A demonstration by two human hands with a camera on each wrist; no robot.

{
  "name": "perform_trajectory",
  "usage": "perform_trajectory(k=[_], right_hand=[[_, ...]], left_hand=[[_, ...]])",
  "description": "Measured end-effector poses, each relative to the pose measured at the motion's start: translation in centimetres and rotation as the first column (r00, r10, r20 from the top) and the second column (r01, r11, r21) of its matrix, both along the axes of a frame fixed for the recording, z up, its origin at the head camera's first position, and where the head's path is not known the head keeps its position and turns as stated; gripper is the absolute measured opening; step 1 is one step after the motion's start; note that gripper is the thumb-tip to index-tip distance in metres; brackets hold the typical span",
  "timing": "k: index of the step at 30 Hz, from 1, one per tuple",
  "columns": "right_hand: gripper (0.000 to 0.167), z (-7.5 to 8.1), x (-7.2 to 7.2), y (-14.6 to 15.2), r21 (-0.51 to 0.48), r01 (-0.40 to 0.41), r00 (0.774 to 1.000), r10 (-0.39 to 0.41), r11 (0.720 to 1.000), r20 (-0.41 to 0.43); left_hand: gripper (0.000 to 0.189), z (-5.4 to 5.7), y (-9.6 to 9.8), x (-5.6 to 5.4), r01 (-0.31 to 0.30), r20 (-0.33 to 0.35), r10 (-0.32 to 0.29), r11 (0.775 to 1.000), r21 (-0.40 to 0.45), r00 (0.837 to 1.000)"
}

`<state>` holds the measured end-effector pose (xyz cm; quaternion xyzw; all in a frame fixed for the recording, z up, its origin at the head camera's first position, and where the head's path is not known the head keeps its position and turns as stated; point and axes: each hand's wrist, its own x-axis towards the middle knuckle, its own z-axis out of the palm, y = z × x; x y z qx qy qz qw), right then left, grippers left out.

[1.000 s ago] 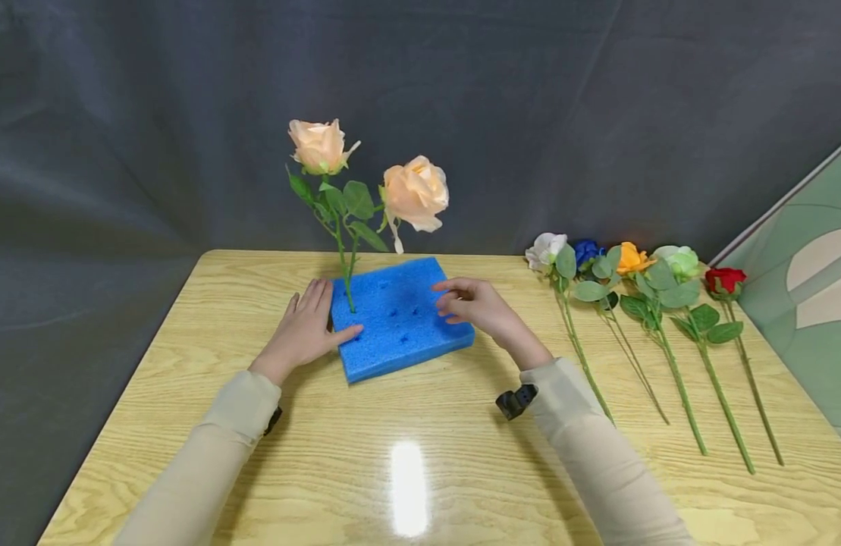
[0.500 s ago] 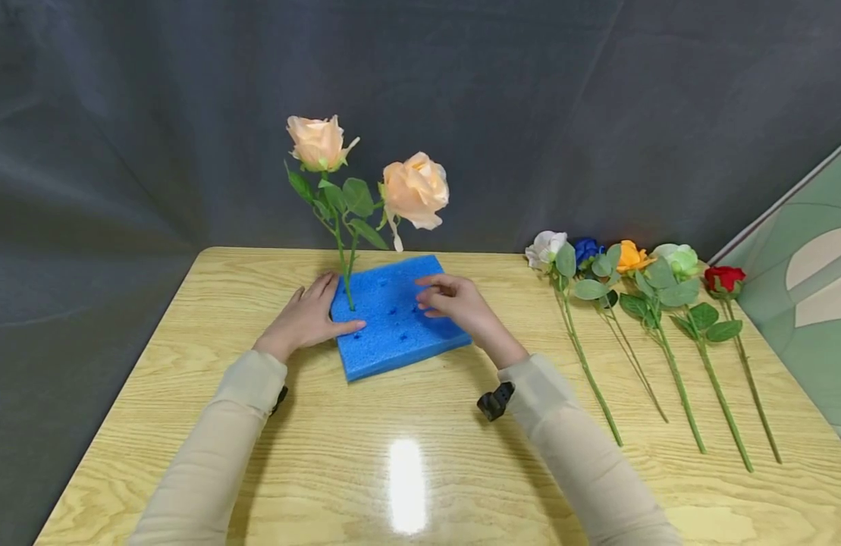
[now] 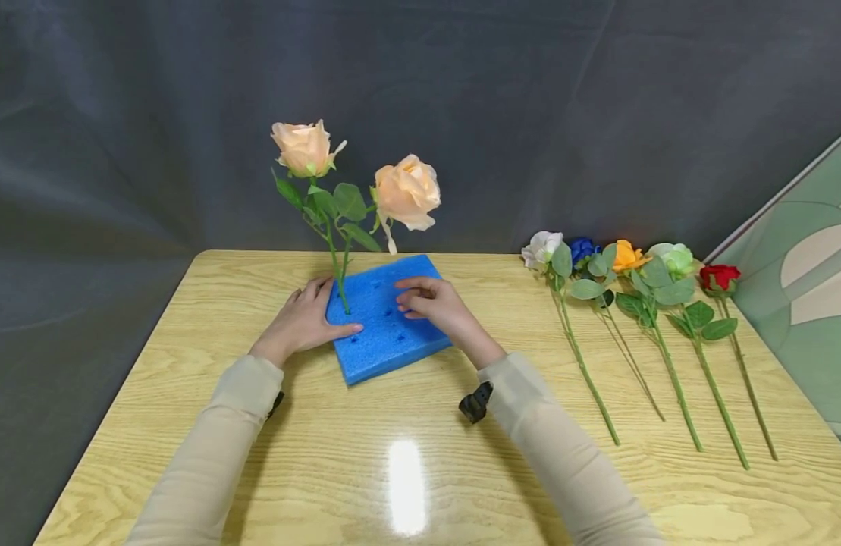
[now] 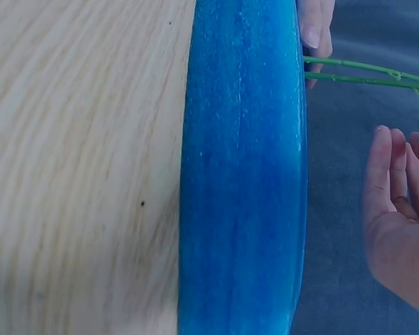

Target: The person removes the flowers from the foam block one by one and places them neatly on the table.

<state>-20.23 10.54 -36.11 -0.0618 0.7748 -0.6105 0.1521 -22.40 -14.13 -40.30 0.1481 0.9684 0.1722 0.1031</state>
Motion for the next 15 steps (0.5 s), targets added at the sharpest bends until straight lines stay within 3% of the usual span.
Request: perform_trajectory(k=[15], right_hand=[[0.036,0.0,0.1,-1.2,-0.022,-0.035,0.999,0.035,0.999,-0.014]], left_hand=[[0.117,-0.1,0.2,1.5,-0.074,0.008,0.073,0.994,0.076,0.997]])
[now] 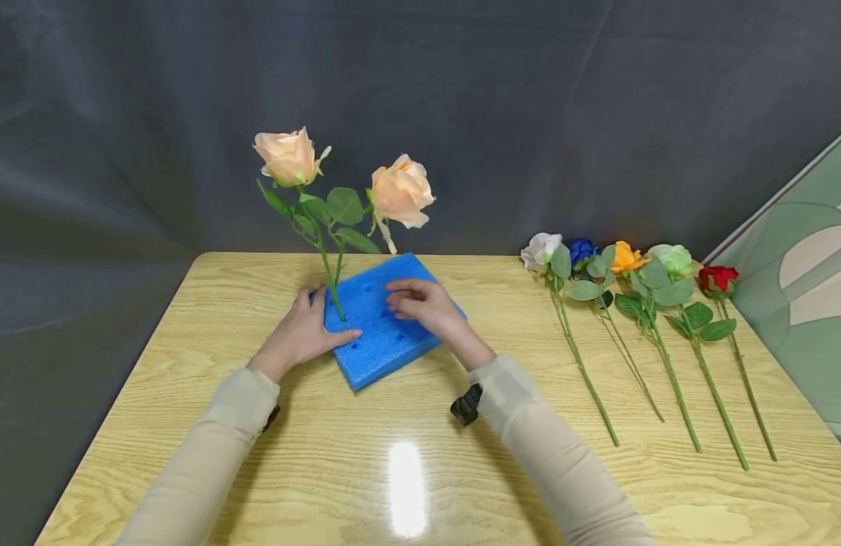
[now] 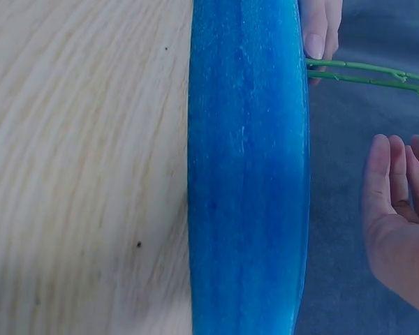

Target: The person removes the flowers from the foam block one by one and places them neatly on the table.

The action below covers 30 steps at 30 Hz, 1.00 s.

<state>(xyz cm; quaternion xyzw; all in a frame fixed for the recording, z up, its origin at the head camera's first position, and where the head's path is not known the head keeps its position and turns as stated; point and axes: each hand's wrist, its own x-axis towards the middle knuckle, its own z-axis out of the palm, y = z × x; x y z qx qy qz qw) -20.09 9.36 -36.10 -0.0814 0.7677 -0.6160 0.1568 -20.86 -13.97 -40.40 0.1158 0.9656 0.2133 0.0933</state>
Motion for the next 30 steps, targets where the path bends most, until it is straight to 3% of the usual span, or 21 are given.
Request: perform_trajectory(k=[3,6,13,30], right_hand=[[0.035,-0.1,0.0,-0.2,0.002,0.001,1.0,-0.001,1.0,0.007],[0.036,-0.3,0.0,-0.3,0.001,0.007,1.0,-0.007,1.0,0.015],[0.035,-0.6,0.0,-0.6,0.01,0.02,0.999,-0.021,1.0,0.027],[0.034,-1.1,0.8,-2.4,0.062,-0.032,0.999,0.034,0.998,-0.032]], left_hand=[[0.116,-0.1,-0.1,0.2,0.026,-0.011,-0.027,0.999,-0.027,1.0],[0.117,-0.1,-0.4,0.5,0.069,0.02,-0.068,0.997,-0.046,0.997],[0.122,0.0,-1.4,1.1,0.156,0.067,-0.154,0.988,-0.023,0.986],[0.121,0.1,-1.3,1.9,0.11,0.044,-0.108,0.993,-0.035,0.993]])
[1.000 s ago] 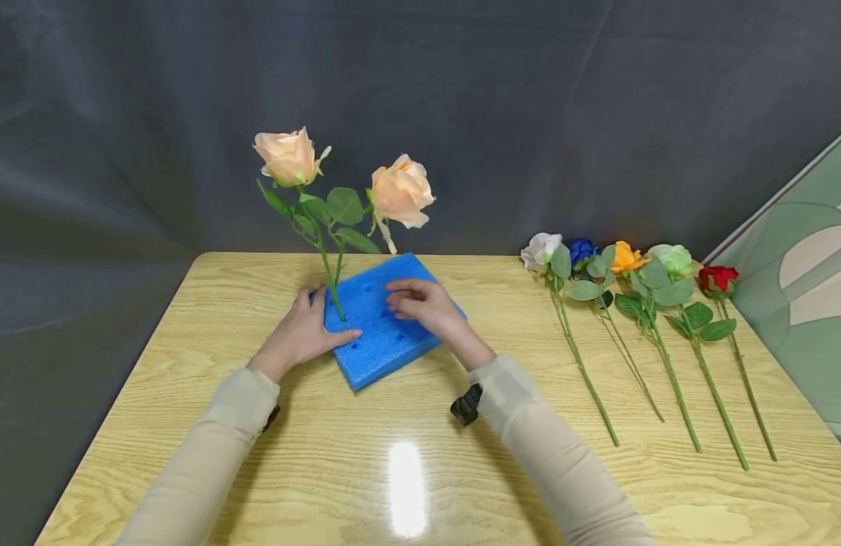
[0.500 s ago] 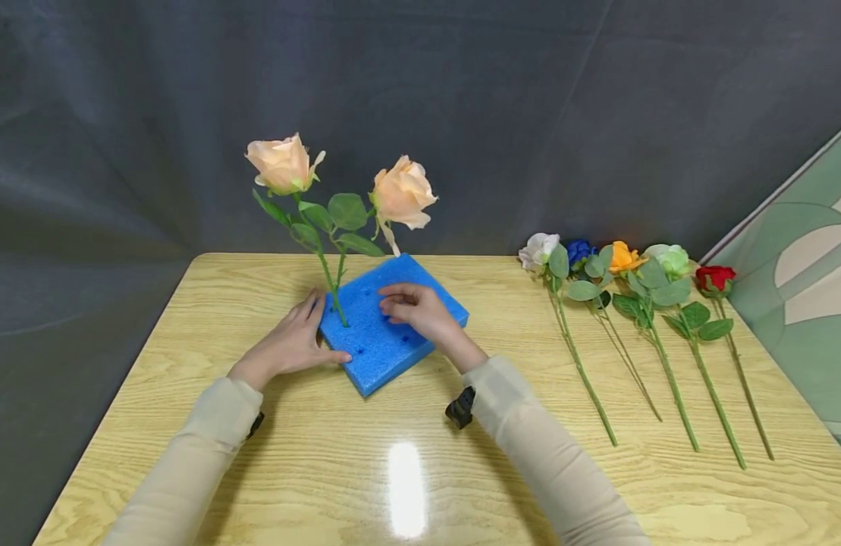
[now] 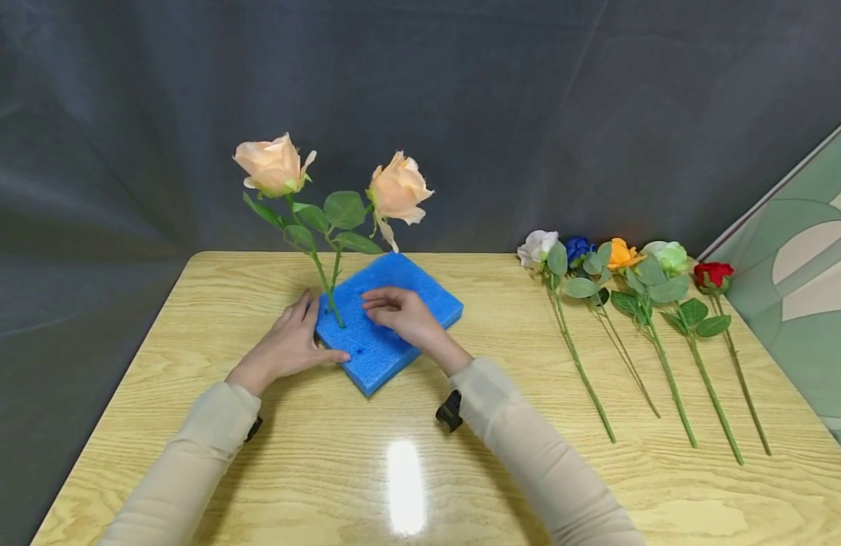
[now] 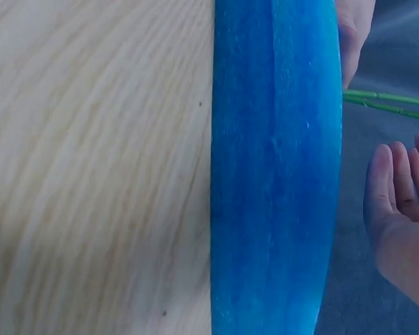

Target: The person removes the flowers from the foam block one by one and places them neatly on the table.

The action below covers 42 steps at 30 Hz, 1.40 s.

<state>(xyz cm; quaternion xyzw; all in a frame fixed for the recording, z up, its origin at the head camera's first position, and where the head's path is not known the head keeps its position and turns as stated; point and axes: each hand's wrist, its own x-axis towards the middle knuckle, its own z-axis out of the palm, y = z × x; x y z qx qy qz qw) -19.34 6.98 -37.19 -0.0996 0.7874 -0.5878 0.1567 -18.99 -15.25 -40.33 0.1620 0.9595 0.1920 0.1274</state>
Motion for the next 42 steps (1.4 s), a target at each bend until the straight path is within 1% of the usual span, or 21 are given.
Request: perform_trajectory(k=[4,7,11,15,21,25,32,36,42], right_hand=[[0.035,-0.2,0.2,-0.7,0.001,-0.028,1.0,0.028,1.0,-0.013],[0.036,-0.3,0.3,-1.2,0.002,-0.052,0.999,0.052,0.999,-0.01],[0.037,-0.4,0.5,-1.8,0.012,-0.088,0.996,0.088,0.996,-0.015],[0.039,-0.6,0.7,-2.3,0.027,-0.111,0.993,0.112,0.993,-0.023],[0.042,-0.7,0.8,-3.0,0.025,-0.134,0.99,0.135,0.991,-0.03],[0.046,-0.6,0.9,-3.5,0.011,-0.143,0.989,0.144,0.99,-0.024],[0.054,-0.5,0.9,-4.0,-0.028,-0.161,0.987,0.161,0.987,-0.02],[0.055,-0.4,0.9,-4.1,-0.038,-0.153,0.988,0.153,0.988,-0.008],[0.053,-0.5,0.8,-3.9,-0.042,-0.146,0.989,0.147,0.988,0.011]], left_hand=[[0.118,0.1,-0.1,0.2,0.004,-0.016,-0.004,1.0,-0.003,1.0],[0.115,0.1,-0.3,0.3,0.018,-0.022,-0.018,1.0,-0.007,1.0],[0.112,-0.1,-0.5,0.4,0.045,-0.014,-0.045,0.999,-0.01,0.999],[0.111,-0.1,-0.7,0.5,0.063,0.011,-0.064,0.998,0.009,0.998],[0.112,0.1,-0.9,0.5,0.059,0.06,-0.061,0.997,0.042,0.996],[0.112,0.2,-0.9,0.5,0.061,0.073,-0.064,0.997,0.048,0.995],[0.113,0.0,-0.9,0.3,0.062,0.073,-0.066,0.996,0.06,0.995],[0.113,0.0,-0.8,0.3,0.065,0.07,-0.069,0.996,0.064,0.995],[0.112,0.1,-0.8,0.3,0.065,0.093,-0.068,0.997,0.035,0.993]])
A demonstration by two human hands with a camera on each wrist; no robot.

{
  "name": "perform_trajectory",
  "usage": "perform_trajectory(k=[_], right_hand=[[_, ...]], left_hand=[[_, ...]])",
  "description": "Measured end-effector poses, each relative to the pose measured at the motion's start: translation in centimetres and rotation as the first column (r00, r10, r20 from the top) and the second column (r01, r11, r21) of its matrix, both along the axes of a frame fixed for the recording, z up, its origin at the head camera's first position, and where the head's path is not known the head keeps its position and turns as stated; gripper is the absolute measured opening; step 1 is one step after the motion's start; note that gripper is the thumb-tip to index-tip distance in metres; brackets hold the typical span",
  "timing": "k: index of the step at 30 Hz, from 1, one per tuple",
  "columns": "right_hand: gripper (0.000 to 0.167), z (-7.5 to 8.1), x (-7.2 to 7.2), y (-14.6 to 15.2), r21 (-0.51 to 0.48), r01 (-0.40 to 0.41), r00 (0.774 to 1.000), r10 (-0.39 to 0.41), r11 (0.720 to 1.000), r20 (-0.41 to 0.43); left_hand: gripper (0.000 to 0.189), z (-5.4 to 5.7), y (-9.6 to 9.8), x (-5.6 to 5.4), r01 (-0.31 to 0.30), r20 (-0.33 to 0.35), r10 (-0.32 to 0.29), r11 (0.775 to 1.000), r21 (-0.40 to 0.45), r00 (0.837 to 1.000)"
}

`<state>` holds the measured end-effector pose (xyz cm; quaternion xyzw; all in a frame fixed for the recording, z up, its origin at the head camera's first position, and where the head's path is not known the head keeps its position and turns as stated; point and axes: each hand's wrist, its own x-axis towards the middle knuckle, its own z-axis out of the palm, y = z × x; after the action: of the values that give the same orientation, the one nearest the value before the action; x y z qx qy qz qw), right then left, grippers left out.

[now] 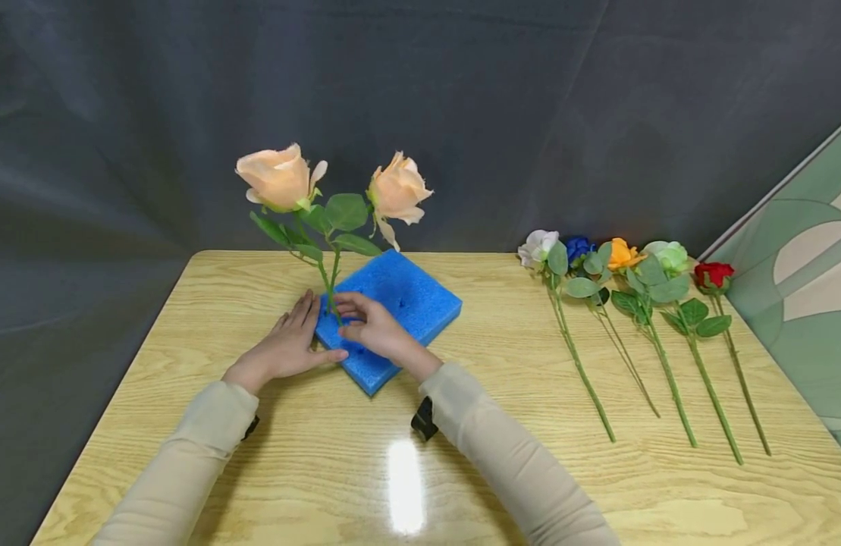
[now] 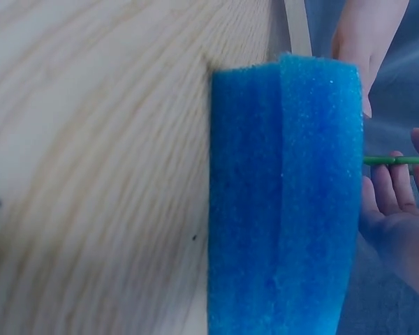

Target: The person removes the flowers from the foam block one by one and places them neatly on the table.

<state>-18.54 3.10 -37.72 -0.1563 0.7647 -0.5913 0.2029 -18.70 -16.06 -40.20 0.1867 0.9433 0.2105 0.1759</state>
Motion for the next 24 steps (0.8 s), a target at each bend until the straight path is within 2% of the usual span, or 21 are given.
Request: perform_trajectory(k=[8,15,20,24], right_hand=[[0.041,-0.04,-0.08,0.15,0.01,0.034,0.999,-0.034,0.999,-0.008],[0.03,-0.17,-0.21,0.45,0.018,0.066,0.996,-0.065,0.998,-0.058],[0.025,-0.24,-0.2,0.67,-0.035,0.108,0.989,-0.111,0.994,-0.096],[0.026,-0.23,-0.15,0.8,-0.079,0.173,0.973,-0.183,0.982,-0.141]], left_hand=[[0.114,-0.23,-0.08,-0.07,0.0,0.0,0.0,1.0,-0.001,1.0],[0.115,-0.11,0.01,-0.12,0.003,0.003,-0.003,1.0,-0.009,1.0],[0.114,0.09,0.11,-0.05,-0.004,0.011,0.004,1.0,-0.004,1.0],[0.114,0.14,0.15,-0.01,-0.007,0.008,0.008,1.0,-0.009,1.0]])
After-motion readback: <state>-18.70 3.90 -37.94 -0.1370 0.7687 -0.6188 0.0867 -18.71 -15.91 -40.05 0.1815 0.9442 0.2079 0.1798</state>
